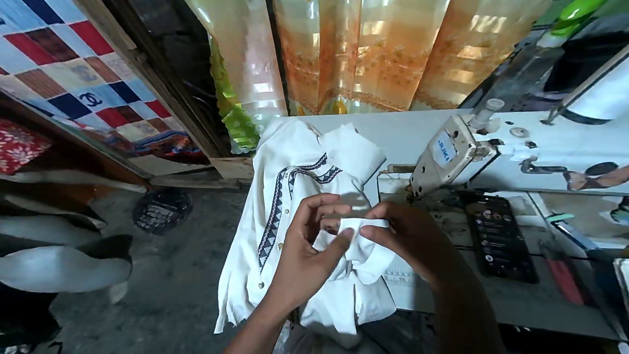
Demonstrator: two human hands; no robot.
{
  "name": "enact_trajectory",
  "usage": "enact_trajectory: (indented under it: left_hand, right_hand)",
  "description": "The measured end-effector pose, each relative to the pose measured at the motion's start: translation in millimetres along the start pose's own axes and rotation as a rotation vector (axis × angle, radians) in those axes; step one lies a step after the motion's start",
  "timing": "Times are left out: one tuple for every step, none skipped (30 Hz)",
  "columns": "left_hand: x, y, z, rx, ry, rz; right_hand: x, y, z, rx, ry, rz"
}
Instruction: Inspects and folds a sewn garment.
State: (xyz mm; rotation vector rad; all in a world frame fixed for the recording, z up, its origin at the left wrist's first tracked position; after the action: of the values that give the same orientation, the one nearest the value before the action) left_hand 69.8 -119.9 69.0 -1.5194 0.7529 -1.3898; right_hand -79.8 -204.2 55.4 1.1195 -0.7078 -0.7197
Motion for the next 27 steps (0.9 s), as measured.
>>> enact_trajectory:
  left_hand:
    - [1.3,2.0,-0.8,-0.003,0.031,0.015]
    - [2.4,4.1,-1.2,-0.002,0.042,0.032]
    - [3.3,6.1,-0.6,0.014,0.031,0.047]
    - [4.1,7.5,1.0,0.039,0.004,0.060]
    - [4.5,8.7,2.7,0.063,-0.015,0.069]
    - [4.6,9.9,3.4,0.078,-0.017,0.074]
    - [4.6,11.1,3.1,0.076,-0.009,0.078]
    - [4.7,12.3,2.7,0.062,0.001,0.085]
    - [4.8,13.6,2.3,0.035,0.012,0.101]
    - [4.7,15.1,2.4,0.002,0.022,0.126]
    - [4.7,16.5,2.3,-0.034,0.031,0.153]
    - [4.6,17.3,2.2,-0.064,0.039,0.172]
    - [4.4,17.6,2.4,-0.088,0.042,0.181]
    - [4.1,17.7,3.1,-0.100,0.033,0.181]
    - [3.8,17.6,4.4,-0.094,0.015,0.173]
    - [3.6,17.3,6.1,-0.076,-0.018,0.162]
    - [3.4,16.8,7.7,-0.059,-0.053,0.150]
    - [3.3,15.9,8.7,-0.046,-0.075,0.133]
    - [3.7,15.0,9.3,-0.036,-0.080,0.125]
    - [4.2,14.0,9.1,-0.033,-0.063,0.135]
    - [4.9,13.7,7.9,-0.039,-0.016,0.157]
    - [5.5,13.8,5.9,-0.063,0.051,0.181]
    - [5.5,14.4,3.6,-0.095,0.122,0.205]
    - [5.2,15.3,1.5,-0.120,0.181,0.221]
    - [5.1,16.3,0.5,-0.124,0.212,0.220]
    - [5.1,17.6,0.7,-0.111,0.219,0.215]
    - [5.2,18.6,2.1,-0.088,0.212,0.201]
  right_hand:
    - [-0.4,1.5,-0.6,0.003,0.006,0.021]
    - [-1.4,3.1,-1.2,-0.001,0.016,0.048]
    - [-2.9,4.4,-1.2,-0.007,0.024,0.075]
    - [-4.6,5.8,-0.7,-0.014,0.028,0.105]
    - [-6.1,6.8,0.0,-0.022,0.028,0.130]
    - [-7.5,7.6,0.8,-0.032,0.023,0.147]
    - [-8.6,8.3,1.7,-0.041,0.019,0.154]
    - [-9.4,9.1,2.7,-0.051,0.013,0.153]
    - [-10.0,9.4,3.6,-0.063,0.007,0.147]
    - [-10.4,9.2,4.5,-0.076,0.002,0.141]
    - [-10.7,9.0,5.1,-0.081,0.002,0.136]
    - [-10.8,9.0,5.5,-0.080,0.003,0.134]
    - [-10.8,9.1,5.5,-0.082,0.002,0.134]
    - [-10.7,8.9,5.4,-0.084,0.000,0.134]
    - [-10.6,8.5,5.2,-0.082,0.001,0.135]
    - [-10.8,8.1,4.7,-0.073,0.002,0.138]
    - [-11.1,8.2,4.0,-0.057,0.007,0.144]
    - [-11.3,8.3,3.1,-0.045,0.011,0.147]
    - [-11.5,8.5,2.4,-0.039,0.013,0.146]
    - [-11.6,8.6,2.2,-0.037,0.013,0.146]
    - [-11.7,8.7,2.0,-0.037,0.013,0.146]
    - [-11.8,9.1,1.6,-0.036,0.014,0.149]
    - [-12.1,9.4,0.9,-0.037,0.014,0.152]
    - [-12.3,9.6,0.2,-0.045,0.016,0.153]
    - [-12.7,10.1,-0.2,-0.062,0.014,0.154]
    - [-13.2,10.6,-0.3,-0.081,0.013,0.153]
    - [-13.7,10.9,-0.3,-0.096,0.012,0.154]
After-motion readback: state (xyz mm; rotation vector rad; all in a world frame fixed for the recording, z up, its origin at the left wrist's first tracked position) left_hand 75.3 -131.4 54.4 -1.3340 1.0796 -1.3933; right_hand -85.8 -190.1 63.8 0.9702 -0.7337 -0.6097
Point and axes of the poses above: each hand's wrist, its own x-axis towards the middle knuckle, its own z-axis out of the back of the hand, y = z × x, the point moved 7 cm from there along x, towards the middle knuckle, and after that the axes turned 5 degrees about -z, right-handed, at the moved point
